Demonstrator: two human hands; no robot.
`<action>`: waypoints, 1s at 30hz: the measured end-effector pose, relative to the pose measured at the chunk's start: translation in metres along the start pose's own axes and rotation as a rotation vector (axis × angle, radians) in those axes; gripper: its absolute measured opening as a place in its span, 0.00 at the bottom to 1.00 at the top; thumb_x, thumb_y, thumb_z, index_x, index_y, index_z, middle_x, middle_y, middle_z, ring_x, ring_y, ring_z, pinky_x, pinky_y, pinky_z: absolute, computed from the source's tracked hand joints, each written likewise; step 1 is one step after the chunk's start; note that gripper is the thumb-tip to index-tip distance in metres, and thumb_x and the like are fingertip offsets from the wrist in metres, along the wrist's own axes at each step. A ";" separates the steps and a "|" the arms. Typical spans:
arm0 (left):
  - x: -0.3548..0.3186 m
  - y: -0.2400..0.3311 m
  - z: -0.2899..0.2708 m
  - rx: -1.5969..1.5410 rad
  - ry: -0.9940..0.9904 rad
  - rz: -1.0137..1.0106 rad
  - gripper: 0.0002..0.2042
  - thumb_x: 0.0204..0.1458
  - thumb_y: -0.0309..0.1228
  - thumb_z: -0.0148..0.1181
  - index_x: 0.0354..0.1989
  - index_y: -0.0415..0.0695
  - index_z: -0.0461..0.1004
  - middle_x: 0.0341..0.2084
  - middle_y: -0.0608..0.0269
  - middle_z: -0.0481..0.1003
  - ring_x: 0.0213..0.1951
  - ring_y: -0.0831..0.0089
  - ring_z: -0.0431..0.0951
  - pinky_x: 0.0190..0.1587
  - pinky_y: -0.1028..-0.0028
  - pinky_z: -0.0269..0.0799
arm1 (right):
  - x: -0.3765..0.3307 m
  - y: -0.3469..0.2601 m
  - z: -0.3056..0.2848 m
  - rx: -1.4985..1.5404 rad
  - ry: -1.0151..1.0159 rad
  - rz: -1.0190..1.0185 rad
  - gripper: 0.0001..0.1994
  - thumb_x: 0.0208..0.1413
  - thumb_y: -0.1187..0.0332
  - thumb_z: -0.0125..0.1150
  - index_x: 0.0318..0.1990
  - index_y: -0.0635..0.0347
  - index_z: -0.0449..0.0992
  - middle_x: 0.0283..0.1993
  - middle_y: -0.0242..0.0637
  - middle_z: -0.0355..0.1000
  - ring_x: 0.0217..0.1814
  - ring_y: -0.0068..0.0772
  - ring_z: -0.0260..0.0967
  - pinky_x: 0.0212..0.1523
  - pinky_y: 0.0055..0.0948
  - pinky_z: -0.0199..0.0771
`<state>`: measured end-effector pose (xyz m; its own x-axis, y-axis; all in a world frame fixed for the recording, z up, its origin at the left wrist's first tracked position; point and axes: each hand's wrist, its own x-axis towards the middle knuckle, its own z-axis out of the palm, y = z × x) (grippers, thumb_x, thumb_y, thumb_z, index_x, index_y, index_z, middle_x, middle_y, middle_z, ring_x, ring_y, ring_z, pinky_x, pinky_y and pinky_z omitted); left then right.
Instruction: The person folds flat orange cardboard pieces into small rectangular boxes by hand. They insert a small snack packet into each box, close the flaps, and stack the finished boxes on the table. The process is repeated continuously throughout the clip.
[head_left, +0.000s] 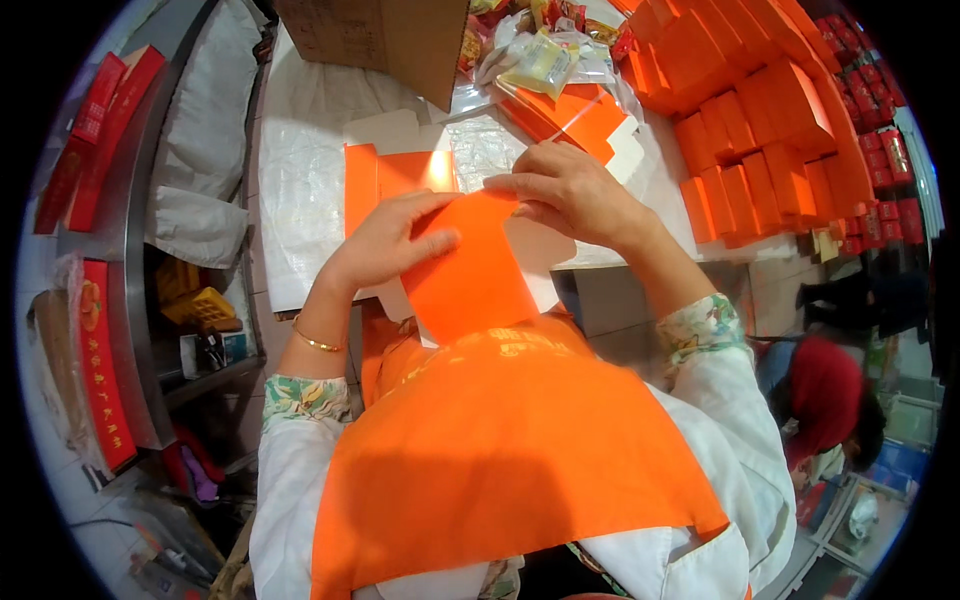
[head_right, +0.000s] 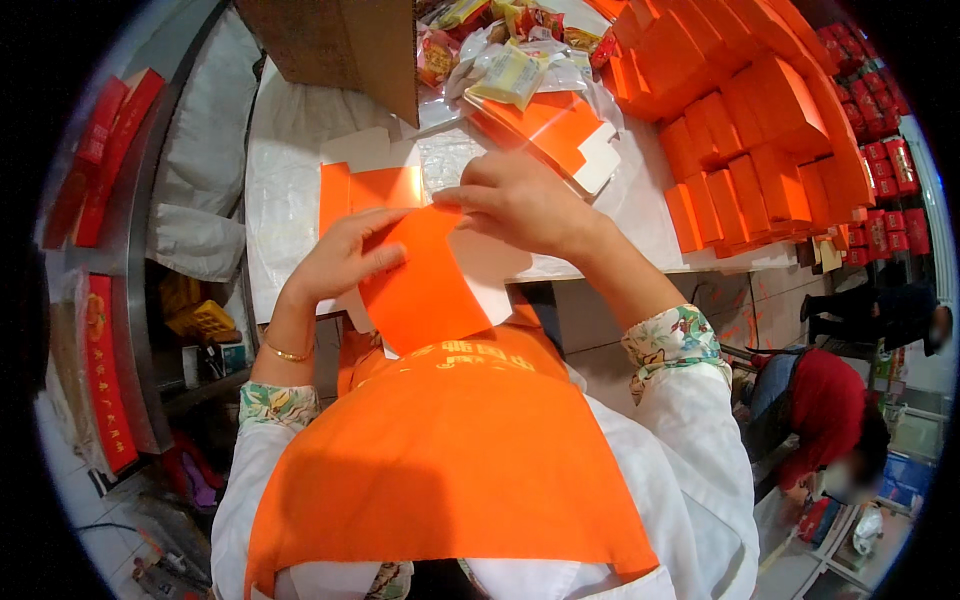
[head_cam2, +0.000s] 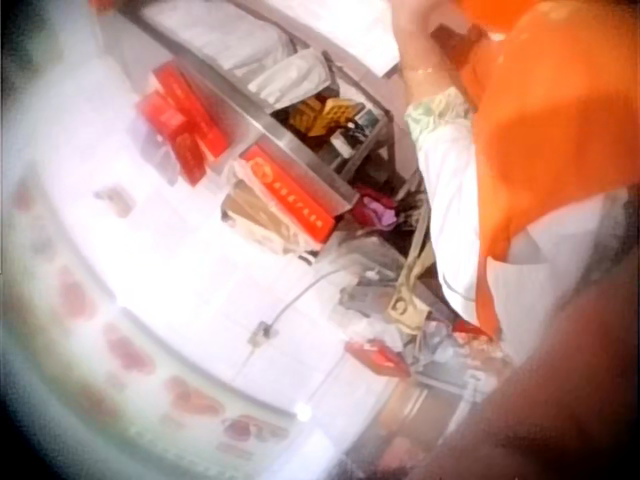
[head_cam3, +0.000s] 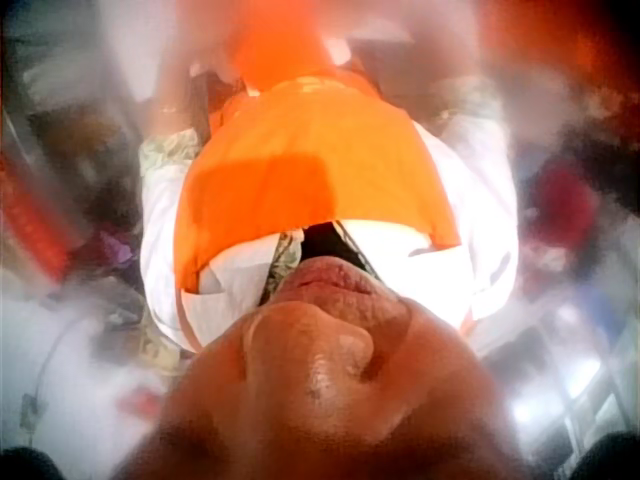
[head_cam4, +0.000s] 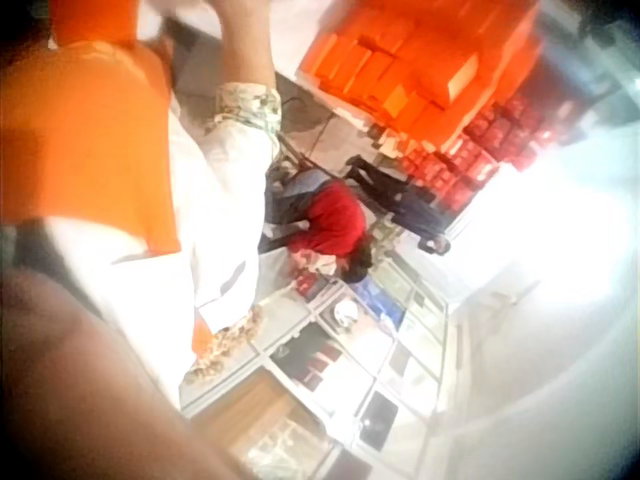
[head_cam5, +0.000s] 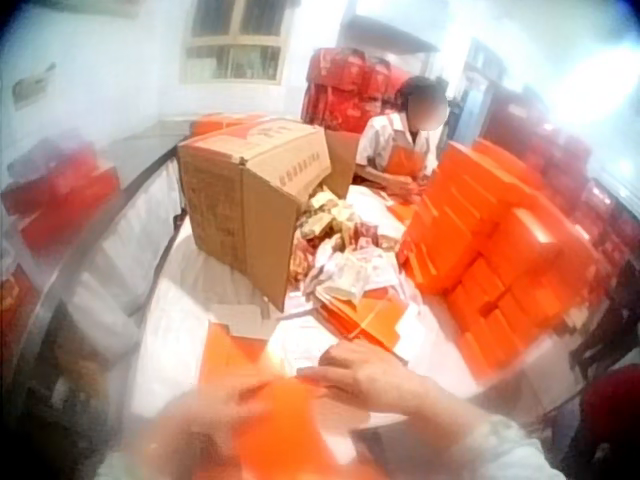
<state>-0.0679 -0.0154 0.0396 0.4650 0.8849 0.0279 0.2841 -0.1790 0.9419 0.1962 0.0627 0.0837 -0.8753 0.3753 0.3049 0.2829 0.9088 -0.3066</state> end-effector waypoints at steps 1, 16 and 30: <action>-0.003 0.010 0.004 0.106 -0.018 0.042 0.23 0.53 0.35 0.62 0.54 0.33 0.71 0.46 0.49 0.76 0.47 0.61 0.77 0.51 0.69 0.72 | -0.002 -0.001 0.001 -0.001 -0.014 -0.002 0.17 0.47 0.74 0.68 0.48 0.53 0.79 0.34 0.33 0.69 0.39 0.37 0.69 0.44 0.35 0.71; 0.010 -0.013 0.048 -0.217 0.670 -0.154 0.16 0.59 0.36 0.61 0.45 0.33 0.75 0.36 0.57 0.80 0.37 0.72 0.79 0.41 0.69 0.74 | -0.013 -0.041 0.076 0.827 0.564 0.745 0.38 0.63 0.61 0.55 0.74 0.60 0.39 0.68 0.54 0.55 0.65 0.42 0.61 0.61 0.37 0.65; 0.012 -0.004 0.090 -0.322 0.638 0.097 0.28 0.65 0.46 0.47 0.63 0.32 0.59 0.55 0.49 0.71 0.54 0.64 0.72 0.55 0.68 0.68 | -0.031 -0.036 0.080 0.711 0.687 0.611 0.33 0.65 0.55 0.51 0.71 0.61 0.51 0.71 0.48 0.54 0.74 0.45 0.50 0.70 0.38 0.50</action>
<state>0.0123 -0.0427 0.0063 -0.1327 0.9677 0.2142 -0.0404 -0.2212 0.9744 0.1816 0.0042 0.0133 -0.2101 0.9338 0.2895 0.1097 0.3168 -0.9421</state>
